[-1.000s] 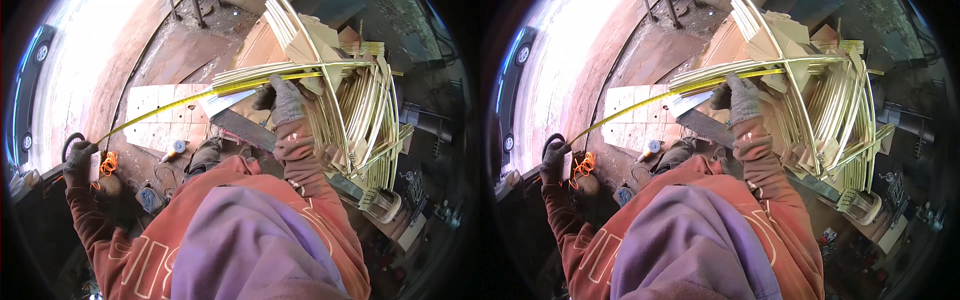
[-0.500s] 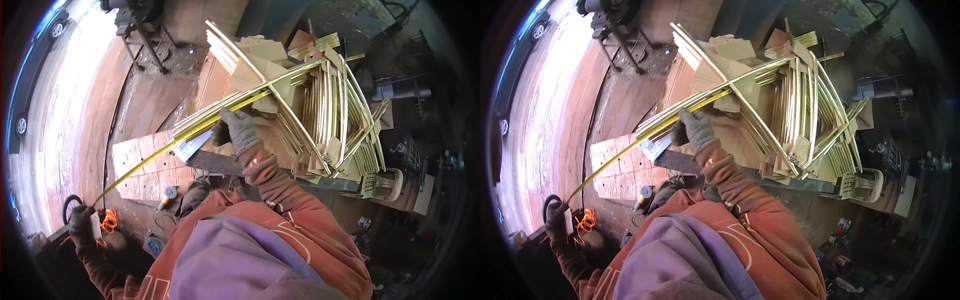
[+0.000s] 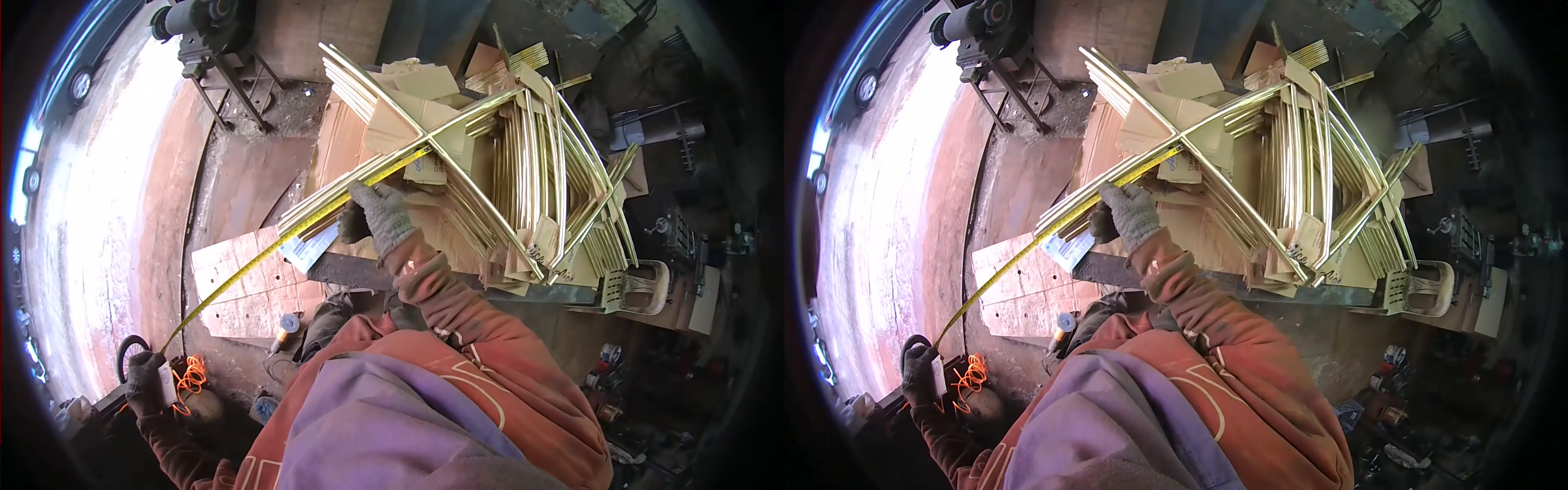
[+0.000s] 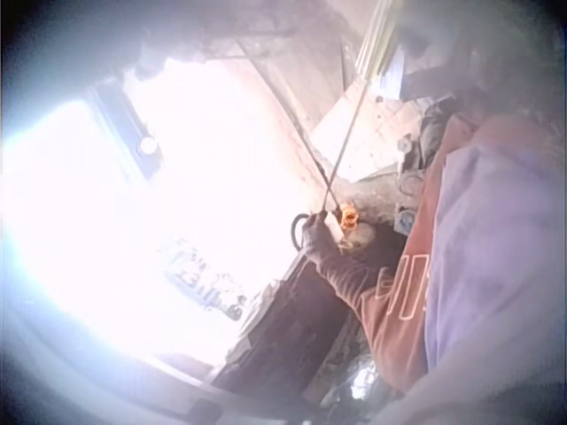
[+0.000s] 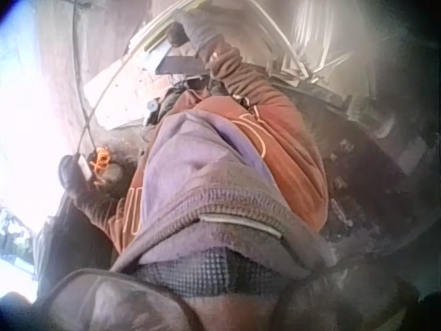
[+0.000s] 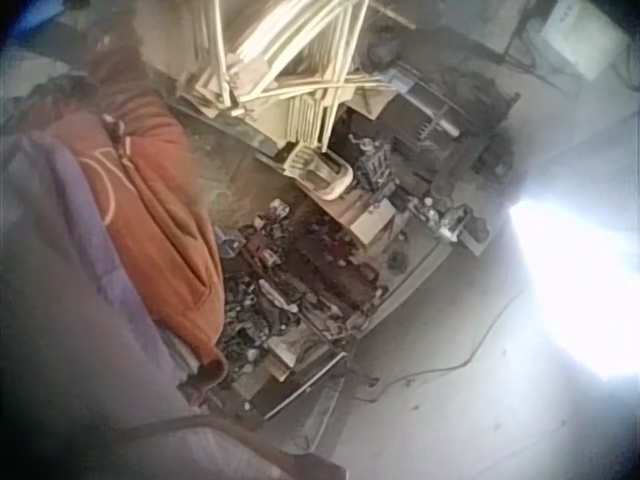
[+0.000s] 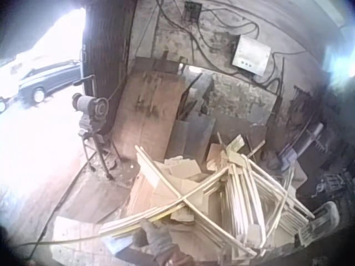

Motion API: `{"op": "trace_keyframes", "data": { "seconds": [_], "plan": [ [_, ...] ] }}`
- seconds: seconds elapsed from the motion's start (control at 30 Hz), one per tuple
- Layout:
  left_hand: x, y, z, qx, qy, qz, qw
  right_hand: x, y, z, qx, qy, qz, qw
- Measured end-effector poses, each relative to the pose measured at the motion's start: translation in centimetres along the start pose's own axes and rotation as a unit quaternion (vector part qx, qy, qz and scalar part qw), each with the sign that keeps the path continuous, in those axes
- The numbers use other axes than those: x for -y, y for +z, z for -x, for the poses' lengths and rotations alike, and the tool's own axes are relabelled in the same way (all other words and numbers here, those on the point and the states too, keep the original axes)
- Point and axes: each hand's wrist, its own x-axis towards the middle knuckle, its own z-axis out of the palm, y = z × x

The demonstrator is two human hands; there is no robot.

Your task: The person measures gold-colored metal cross-shaped components using a measuring tape.

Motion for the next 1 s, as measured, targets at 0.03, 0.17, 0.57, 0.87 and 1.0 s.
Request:
{"op": "trace_keyframes", "data": {
  "seconds": [0.03, 0.17, 0.57, 0.87, 1.0],
  "plan": [
    [0.3, -0.1, 0.0, 0.0, -0.004, -0.002, 1.0, 0.2, 0.0, 0.1, 0.002, 0.002, -0.003, 1.0],
    [1.0, -0.6, -1.7, 0.017, -0.001, -0.01, 1.0, 0.9, 0.1, 0.5, -0.008, 0.011, 0.003, 1.0],
    [2.9, -0.3, -1.6, -0.035, 0.058, -0.066, 0.995, 0.9, 0.3, 0.5, 0.006, 0.004, -0.008, 1.0],
    [4.4, -0.2, -2.1, -0.077, 0.077, -0.1, 0.989, 0.5, 0.1, 0.1, -0.002, 0.007, -0.013, 1.0],
    [5.5, -0.4, -2.5, -0.099, 0.103, -0.129, 0.981, 0.4, 0.1, 0.1, 0.006, -0.001, -0.013, 1.0]
  ]
}}
